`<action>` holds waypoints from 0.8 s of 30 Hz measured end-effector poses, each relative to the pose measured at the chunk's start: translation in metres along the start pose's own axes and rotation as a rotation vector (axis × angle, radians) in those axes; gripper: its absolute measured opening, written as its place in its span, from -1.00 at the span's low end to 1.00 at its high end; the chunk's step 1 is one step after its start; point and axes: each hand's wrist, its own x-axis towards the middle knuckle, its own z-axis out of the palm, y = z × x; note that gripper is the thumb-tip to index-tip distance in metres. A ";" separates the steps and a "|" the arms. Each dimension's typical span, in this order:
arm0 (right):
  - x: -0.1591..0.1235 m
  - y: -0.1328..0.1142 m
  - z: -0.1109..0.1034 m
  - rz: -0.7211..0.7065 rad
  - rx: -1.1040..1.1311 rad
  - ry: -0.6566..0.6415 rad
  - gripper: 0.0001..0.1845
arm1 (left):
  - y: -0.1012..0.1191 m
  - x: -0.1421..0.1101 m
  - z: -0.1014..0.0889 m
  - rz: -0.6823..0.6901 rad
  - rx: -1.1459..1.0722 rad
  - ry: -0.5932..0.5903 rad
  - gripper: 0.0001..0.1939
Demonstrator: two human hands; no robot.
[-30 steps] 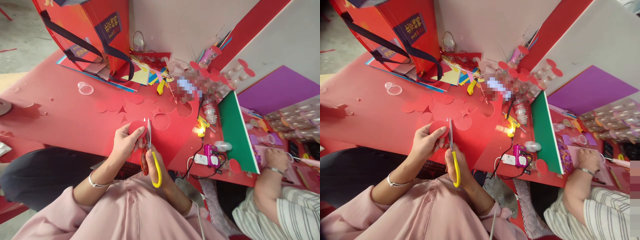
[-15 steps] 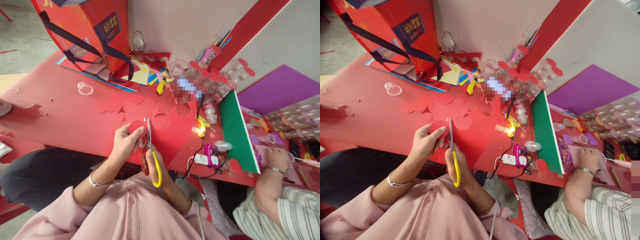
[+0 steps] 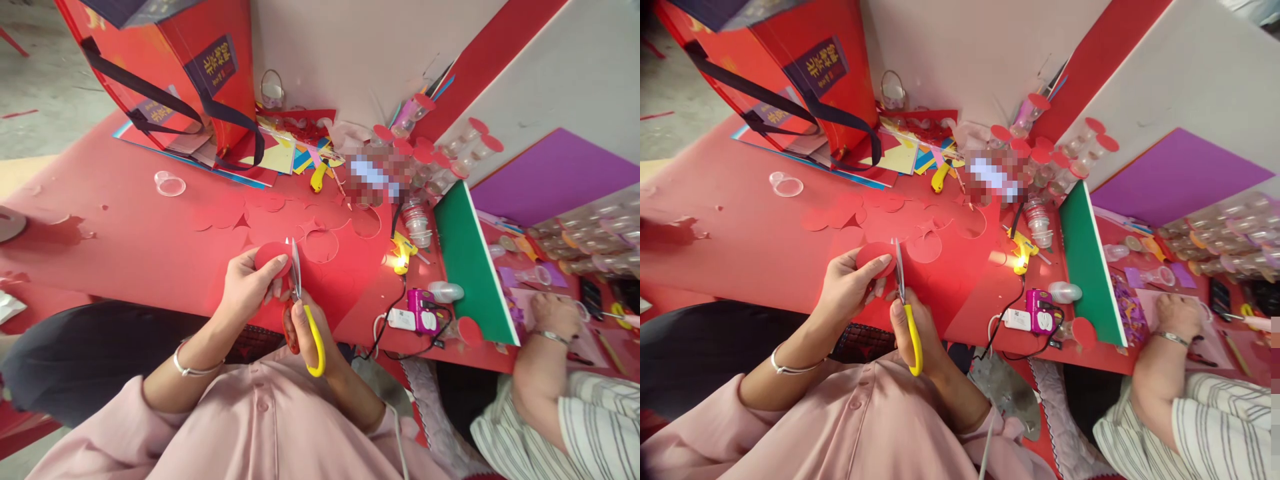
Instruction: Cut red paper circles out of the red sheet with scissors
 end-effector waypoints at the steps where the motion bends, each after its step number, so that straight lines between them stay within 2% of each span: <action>1: 0.001 -0.001 -0.001 -0.010 -0.007 -0.007 -0.31 | 0.001 0.001 -0.001 0.002 0.008 -0.003 -0.58; 8: 0.003 -0.001 -0.002 -0.017 -0.011 -0.006 -0.24 | 0.005 0.005 -0.007 0.018 0.053 -0.029 -0.57; 24: 0.002 0.002 -0.005 -0.008 0.002 -0.011 -0.24 | 0.015 0.006 -0.008 -0.017 0.065 -0.064 -0.58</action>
